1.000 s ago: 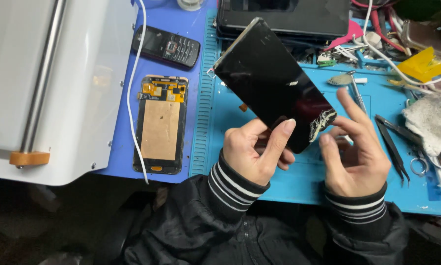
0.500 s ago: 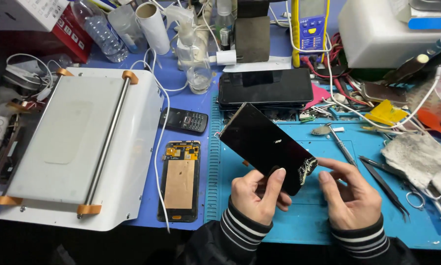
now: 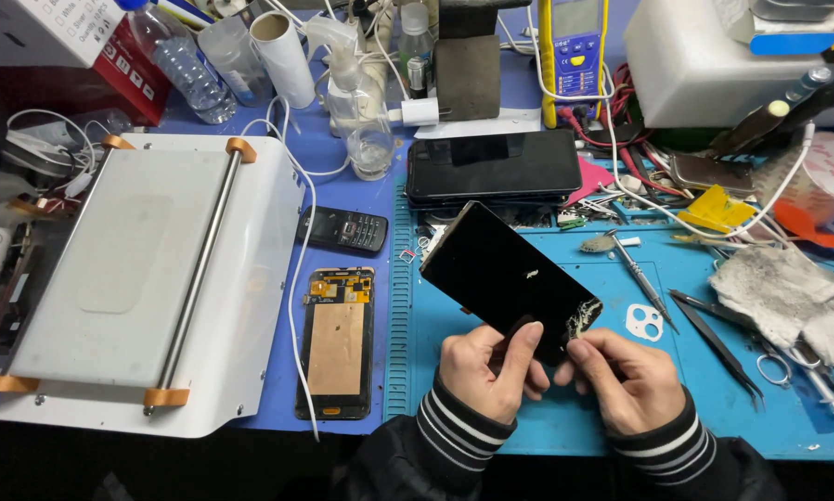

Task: Removing broken glass fragments and cleaning a smartphone display assembly for remanufacturing.

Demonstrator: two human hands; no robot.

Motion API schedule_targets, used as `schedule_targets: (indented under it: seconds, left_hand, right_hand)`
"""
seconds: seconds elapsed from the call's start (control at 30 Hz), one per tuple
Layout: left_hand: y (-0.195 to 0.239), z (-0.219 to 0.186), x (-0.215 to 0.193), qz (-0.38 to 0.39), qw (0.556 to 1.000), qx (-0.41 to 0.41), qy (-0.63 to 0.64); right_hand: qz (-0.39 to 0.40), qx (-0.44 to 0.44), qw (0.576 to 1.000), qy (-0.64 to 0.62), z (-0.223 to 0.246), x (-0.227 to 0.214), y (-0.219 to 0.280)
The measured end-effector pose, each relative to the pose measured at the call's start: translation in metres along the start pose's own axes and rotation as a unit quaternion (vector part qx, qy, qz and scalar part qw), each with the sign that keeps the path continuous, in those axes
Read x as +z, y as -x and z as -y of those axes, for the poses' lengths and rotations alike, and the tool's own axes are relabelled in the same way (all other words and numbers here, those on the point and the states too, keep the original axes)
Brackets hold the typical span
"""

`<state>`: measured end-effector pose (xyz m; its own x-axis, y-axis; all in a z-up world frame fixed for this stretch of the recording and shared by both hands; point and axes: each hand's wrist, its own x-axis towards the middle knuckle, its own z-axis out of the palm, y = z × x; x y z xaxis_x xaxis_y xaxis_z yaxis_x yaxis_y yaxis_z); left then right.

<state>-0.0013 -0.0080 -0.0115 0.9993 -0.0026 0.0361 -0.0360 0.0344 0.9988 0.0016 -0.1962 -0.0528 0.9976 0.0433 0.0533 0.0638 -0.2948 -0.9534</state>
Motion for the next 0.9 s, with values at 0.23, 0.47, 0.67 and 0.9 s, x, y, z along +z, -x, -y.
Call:
schedule_targets:
  seconds: [0.23, 0.47, 0.67, 0.9]
  left_hand:
    - [-0.002, 0.001, -0.002, 0.0, 0.998, -0.04, 0.037]
    - [-0.001, -0.004, -0.002, 0.017, 1.0, -0.012, 0.02]
    - [-0.003, -0.006, -0.004, -0.002, 0.997, -0.039, 0.061]
    - [-0.001, -0.003, -0.002, -0.006, 0.993, 0.114, 0.037]
  right_hand:
    - [0.037, -0.036, 0.998, -0.02, 0.001, -0.006, 0.0]
    - [-0.012, -0.086, 0.993, 0.083, 0.028, 0.001, -0.001]
    - [0.027, -0.076, 0.995, 0.056, 0.02, 0.002, -0.001]
    - [0.023, -0.249, 0.966, 0.062, 0.019, -0.007, -0.006]
